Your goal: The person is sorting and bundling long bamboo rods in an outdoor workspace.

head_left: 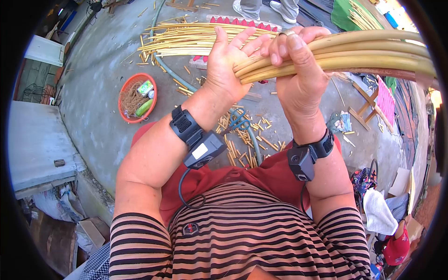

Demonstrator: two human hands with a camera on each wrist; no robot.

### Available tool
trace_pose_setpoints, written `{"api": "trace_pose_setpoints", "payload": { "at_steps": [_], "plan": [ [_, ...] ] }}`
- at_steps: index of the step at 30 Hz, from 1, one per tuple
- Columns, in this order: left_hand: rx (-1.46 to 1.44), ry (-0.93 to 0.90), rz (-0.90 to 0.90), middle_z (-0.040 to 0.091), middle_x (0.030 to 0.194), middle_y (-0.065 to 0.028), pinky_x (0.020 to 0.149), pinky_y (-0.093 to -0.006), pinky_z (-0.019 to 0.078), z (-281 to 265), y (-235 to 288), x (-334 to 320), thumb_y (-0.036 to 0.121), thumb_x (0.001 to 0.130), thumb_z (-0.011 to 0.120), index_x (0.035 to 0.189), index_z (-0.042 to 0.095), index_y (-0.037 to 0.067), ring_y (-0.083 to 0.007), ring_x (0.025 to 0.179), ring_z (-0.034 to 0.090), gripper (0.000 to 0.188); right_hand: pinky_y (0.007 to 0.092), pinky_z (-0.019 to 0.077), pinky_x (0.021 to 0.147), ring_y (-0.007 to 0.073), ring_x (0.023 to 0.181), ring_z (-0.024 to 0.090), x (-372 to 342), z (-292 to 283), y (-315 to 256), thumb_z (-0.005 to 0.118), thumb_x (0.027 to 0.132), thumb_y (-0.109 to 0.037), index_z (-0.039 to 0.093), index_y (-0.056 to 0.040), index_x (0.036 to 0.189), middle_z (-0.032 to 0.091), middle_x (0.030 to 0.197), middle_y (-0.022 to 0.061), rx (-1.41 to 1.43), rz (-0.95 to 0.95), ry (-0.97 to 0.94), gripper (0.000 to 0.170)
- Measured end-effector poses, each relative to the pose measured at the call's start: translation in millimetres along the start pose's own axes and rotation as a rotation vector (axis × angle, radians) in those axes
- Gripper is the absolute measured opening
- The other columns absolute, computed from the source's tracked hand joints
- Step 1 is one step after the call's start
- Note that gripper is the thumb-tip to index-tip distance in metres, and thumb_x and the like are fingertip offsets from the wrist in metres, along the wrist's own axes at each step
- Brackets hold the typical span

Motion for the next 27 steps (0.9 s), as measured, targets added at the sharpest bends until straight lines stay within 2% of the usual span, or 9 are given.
{"api": "trace_pose_setpoints", "payload": {
  "at_steps": [5, 7, 10, 13, 17, 20, 23, 25, 27],
  "plan": [
    [0.054, -0.115, -0.095, 0.040, 0.137, -0.0198, 0.102, -0.0445, 0.0334, 4.1, -6.5, -3.7, 0.074, 0.084, 0.028, 0.139, 0.026, 0.003, -0.0309, 0.126, 0.040, 0.090, 0.0377, 0.0441, 0.068, 0.0146, 0.063, 0.046, 17.9, -14.3, -21.1, 0.056, 0.088, -0.007, 0.046, -0.0095, 0.088, 0.046, 0.072, 0.0042, 0.006, 0.022, -0.046, 0.011],
    [0.098, -0.048, -0.103, 0.045, 0.132, -0.0141, 0.101, -0.0451, 0.0355, -6.7, -7.1, -5.4, 0.078, 0.080, 0.029, 0.140, 0.026, 0.003, -0.0292, 0.122, 0.044, 0.096, 0.0337, 0.0471, 0.061, 0.0142, 0.059, 0.050, 19.1, -15.4, -23.4, 0.059, 0.086, -0.004, 0.047, -0.0056, 0.086, 0.050, 0.069, 0.0054, 0.097, -0.005, 0.011, 0.013],
    [-0.061, -0.138, -0.157, 0.045, 0.135, -0.0165, 0.099, -0.0428, 0.0359, -1.7, -9.6, -3.7, 0.073, 0.086, 0.021, 0.139, 0.029, 0.005, -0.0297, 0.123, 0.044, 0.087, 0.0297, 0.0480, 0.057, 0.0132, 0.056, 0.052, -0.8, -11.8, 4.4, 0.061, 0.084, -0.003, 0.048, -0.0034, 0.085, 0.051, 0.067, 0.0054, 0.061, 0.050, 0.080, 0.013],
    [0.014, 0.009, -0.176, 0.050, 0.128, -0.0140, 0.098, -0.0433, 0.0381, 5.4, -14.1, -19.6, 0.074, 0.085, 0.019, 0.137, 0.034, 0.006, -0.0276, 0.119, 0.047, 0.087, 0.0275, 0.0469, 0.055, 0.0124, 0.055, 0.051, -4.5, -3.6, 12.5, 0.061, 0.084, -0.004, 0.048, -0.0035, 0.086, 0.051, 0.066, 0.0048, 0.050, 0.119, 0.086, 0.013],
    [0.023, -0.098, -0.169, 0.051, 0.123, -0.0108, 0.095, -0.0431, 0.0407, 15.4, -14.4, -21.3, 0.075, 0.085, 0.019, 0.134, 0.037, 0.006, -0.0252, 0.117, 0.049, 0.087, 0.0280, 0.0464, 0.052, 0.0121, 0.054, 0.050, -0.2, -5.5, 15.1, 0.060, 0.084, -0.004, 0.047, -0.0038, 0.085, 0.050, 0.064, 0.0049, 0.145, 0.205, 0.098, 0.013],
    [0.283, -0.181, -0.260, 0.050, 0.124, -0.0103, 0.096, -0.0419, 0.0402, 10.6, -16.9, -21.9, 0.074, 0.085, 0.022, 0.135, 0.035, 0.006, -0.0250, 0.116, 0.049, 0.086, 0.0279, 0.0462, 0.051, 0.0118, 0.053, 0.050, 0.4, -12.7, 20.4, 0.060, 0.084, -0.005, 0.048, -0.0041, 0.082, 0.051, 0.064, 0.0048, 0.136, 0.301, 0.107, 0.013],
    [0.424, -0.352, -0.253, 0.043, 0.135, -0.0143, 0.097, -0.0381, 0.0415, 13.1, 19.1, -16.3, 0.070, 0.082, 0.040, 0.140, 0.027, 0.006, -0.0251, 0.118, 0.048, 0.088, 0.0281, 0.0443, 0.050, 0.0119, 0.050, 0.046, -16.7, -7.7, 41.9, 0.062, 0.082, -0.006, 0.047, -0.0067, 0.085, 0.046, 0.062, 0.0023, 0.012, 0.457, 0.014, 0.016],
    [0.384, -0.405, -0.145, 0.040, 0.138, -0.0206, 0.098, -0.0389, 0.0421, 31.5, 41.7, -11.0, 0.064, 0.079, 0.056, 0.143, 0.023, 0.007, -0.0289, 0.119, 0.049, 0.092, 0.0280, 0.0437, 0.049, 0.0118, 0.048, 0.046, -43.0, 3.0, 69.5, 0.064, 0.081, -0.007, 0.047, -0.0061, 0.084, 0.045, 0.060, 0.0016, -0.013, 0.661, -0.104, 0.017],
    [0.479, -0.406, -0.050, 0.047, 0.128, -0.0230, 0.087, -0.0419, 0.0503, 39.8, 52.0, -7.9, 0.067, 0.072, 0.061, 0.143, 0.020, 0.005, -0.0304, 0.112, 0.055, 0.103, 0.0277, 0.0428, 0.047, 0.0115, 0.047, 0.044, -70.2, 15.5, 92.2, 0.065, 0.080, -0.007, 0.047, -0.0058, 0.083, 0.044, 0.059, 0.0011, 0.035, 0.849, -0.218, 0.019]
  ]
}}
Point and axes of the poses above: each hand's wrist, its own x-axis towards the middle knuckle, its own z-axis out of the palm, y = z × x, the point moved 8 cm from there along x, towards the middle knuckle
